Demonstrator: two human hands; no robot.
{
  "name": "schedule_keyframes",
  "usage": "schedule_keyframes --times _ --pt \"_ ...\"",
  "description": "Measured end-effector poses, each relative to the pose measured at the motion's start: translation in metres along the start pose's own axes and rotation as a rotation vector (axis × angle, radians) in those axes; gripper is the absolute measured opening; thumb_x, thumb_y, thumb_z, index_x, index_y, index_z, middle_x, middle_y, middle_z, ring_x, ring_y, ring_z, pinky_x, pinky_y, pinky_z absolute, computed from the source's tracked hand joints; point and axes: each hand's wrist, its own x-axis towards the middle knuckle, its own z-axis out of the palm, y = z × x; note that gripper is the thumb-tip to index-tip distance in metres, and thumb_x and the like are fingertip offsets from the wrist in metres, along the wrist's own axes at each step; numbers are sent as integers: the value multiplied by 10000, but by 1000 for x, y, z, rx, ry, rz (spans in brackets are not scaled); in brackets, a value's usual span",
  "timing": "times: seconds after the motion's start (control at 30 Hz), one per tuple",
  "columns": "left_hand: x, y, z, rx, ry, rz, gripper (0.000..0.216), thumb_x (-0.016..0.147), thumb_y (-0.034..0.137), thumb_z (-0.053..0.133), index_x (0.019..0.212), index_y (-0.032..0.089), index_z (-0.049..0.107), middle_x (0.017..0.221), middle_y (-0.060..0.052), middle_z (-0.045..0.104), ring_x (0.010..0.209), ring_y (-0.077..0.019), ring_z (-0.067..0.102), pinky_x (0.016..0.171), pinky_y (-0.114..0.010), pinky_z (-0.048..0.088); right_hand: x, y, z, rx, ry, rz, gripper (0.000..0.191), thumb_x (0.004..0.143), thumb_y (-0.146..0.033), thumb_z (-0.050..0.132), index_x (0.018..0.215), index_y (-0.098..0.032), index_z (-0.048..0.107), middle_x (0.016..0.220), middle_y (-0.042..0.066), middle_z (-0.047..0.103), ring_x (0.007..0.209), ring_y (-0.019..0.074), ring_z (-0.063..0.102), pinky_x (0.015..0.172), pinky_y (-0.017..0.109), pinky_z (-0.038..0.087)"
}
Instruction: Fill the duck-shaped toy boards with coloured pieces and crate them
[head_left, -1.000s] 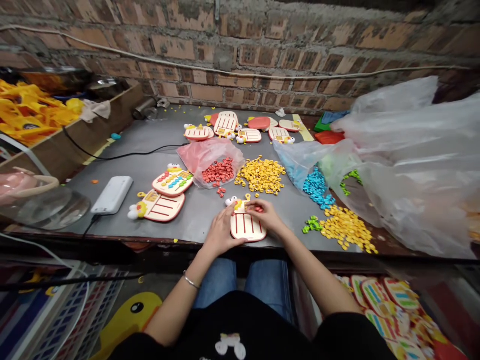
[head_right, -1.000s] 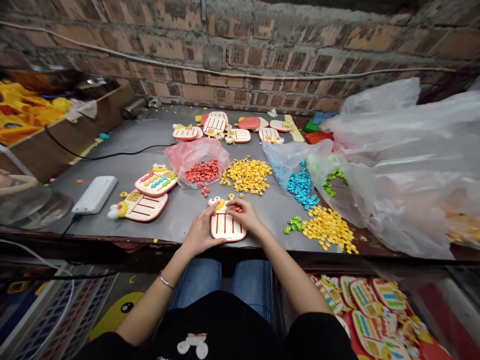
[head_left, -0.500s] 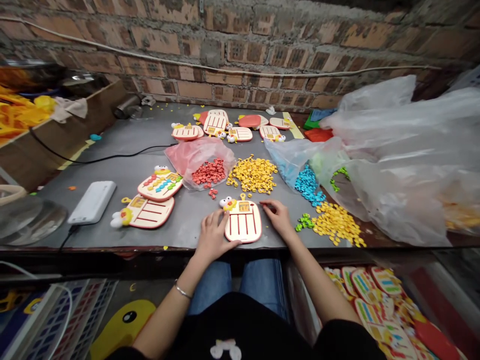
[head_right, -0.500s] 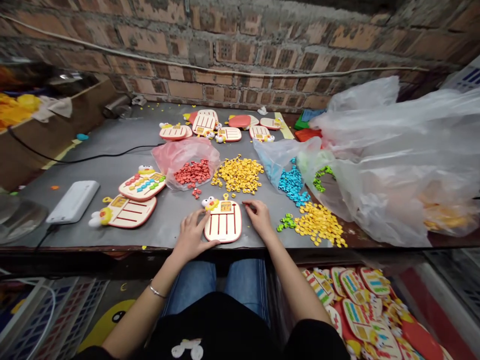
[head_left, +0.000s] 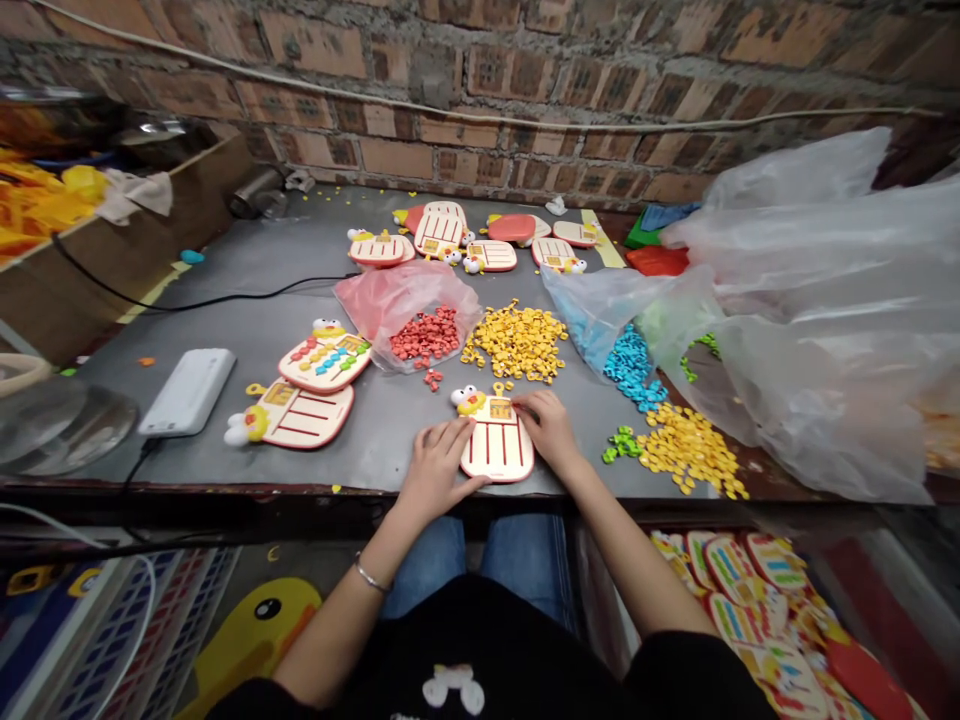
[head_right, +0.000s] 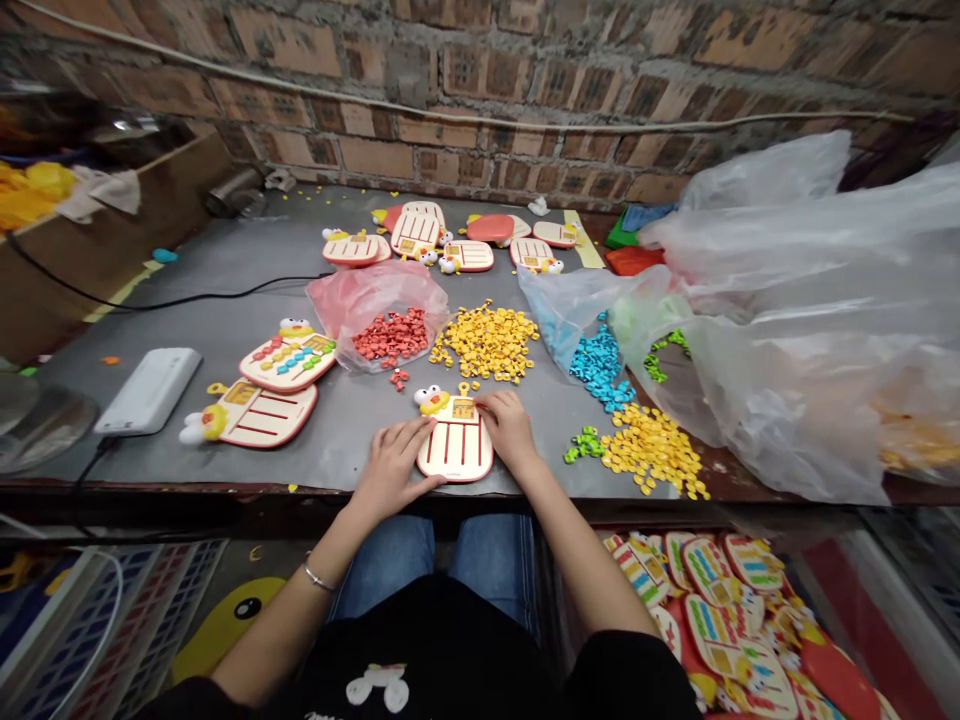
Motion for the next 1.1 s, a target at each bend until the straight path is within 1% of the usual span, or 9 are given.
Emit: schedule_keyframes --times 0.1,0.27,0.53,0.67,0.77,0.83,0.93,1.03,1.1 --pt "1 0 0 -1 3 -1 743 802 528 629 1408 172 387 1449 -148 437 1281 -323 418 1040 -487 282 0 -2 -11 -52 -105 -29 141 863 -201 582 923 -203 710 815 77 686 809 236 567 775 385 456" --pt "1 -2 3 -53 7 59 697 816 479 633 1396 172 396 1442 -152 445 1340 -313 381 1071 -492 296 -9 -7 -22 116 -215 52 344 857 -227 598 1200 -225 629 875 57 700 750 197 604 704 328 478" --pt "-5 -8 10 -172 77 177 532 868 428 586 1321 195 434 1275 -165 583 1250 -291 511 981 -437 456 13 -39 16 118 -233 58 352 794 -140 652 1137 -214 660 890 68 724 837 225 631 775 352 473" --pt "-6 -7 8 -183 128 57 679 800 430 669 1366 218 360 1335 -166 504 1251 -303 496 1000 -456 443 18 -53 27 226 -342 -17 327 784 -143 664 1100 -226 678 944 66 723 872 221 643 823 358 470" --pt "-4 -6 7 -178 132 -13 744 745 436 721 1355 202 365 1342 -165 486 1261 -315 473 1024 -473 423 10 -47 15 419 -476 -21 387 793 -234 682 1177 -238 639 878 28 722 814 198 657 799 334 491" --pt "-3 -5 7 -176 118 -14 683 740 428 725 1299 180 422 1321 -168 506 1249 -315 479 1012 -465 438 1 -35 -2 418 -348 66 340 841 -290 632 1177 -235 636 896 34 711 799 193 650 763 326 502" --pt "-2 -5 6 -181 110 2 494 755 420 709 1137 168 524 1325 -177 505 1249 -318 474 1012 -467 444 -14 -9 -27 125 -60 146 234 876 -264 572 1076 -220 684 992 86 676 883 232 610 789 378 494" --pt "-1 -5 5 -199 97 33 320 789 404 671 993 185 560 1342 -164 502 1276 -315 451 1027 -482 436 -26 14 -40 -130 -64 108 187 868 -188 540 911 -210 721 956 113 655 911 262 575 830 434 475" --pt "0 -5 4 -208 85 48 280 798 389 660 971 192 559 1350 -156 501 1294 -314 434 1037 -495 428 -29 20 -41 -128 -69 97 216 882 -175 501 859 -209 713 922 106 653 886 249 583 820 419 481"
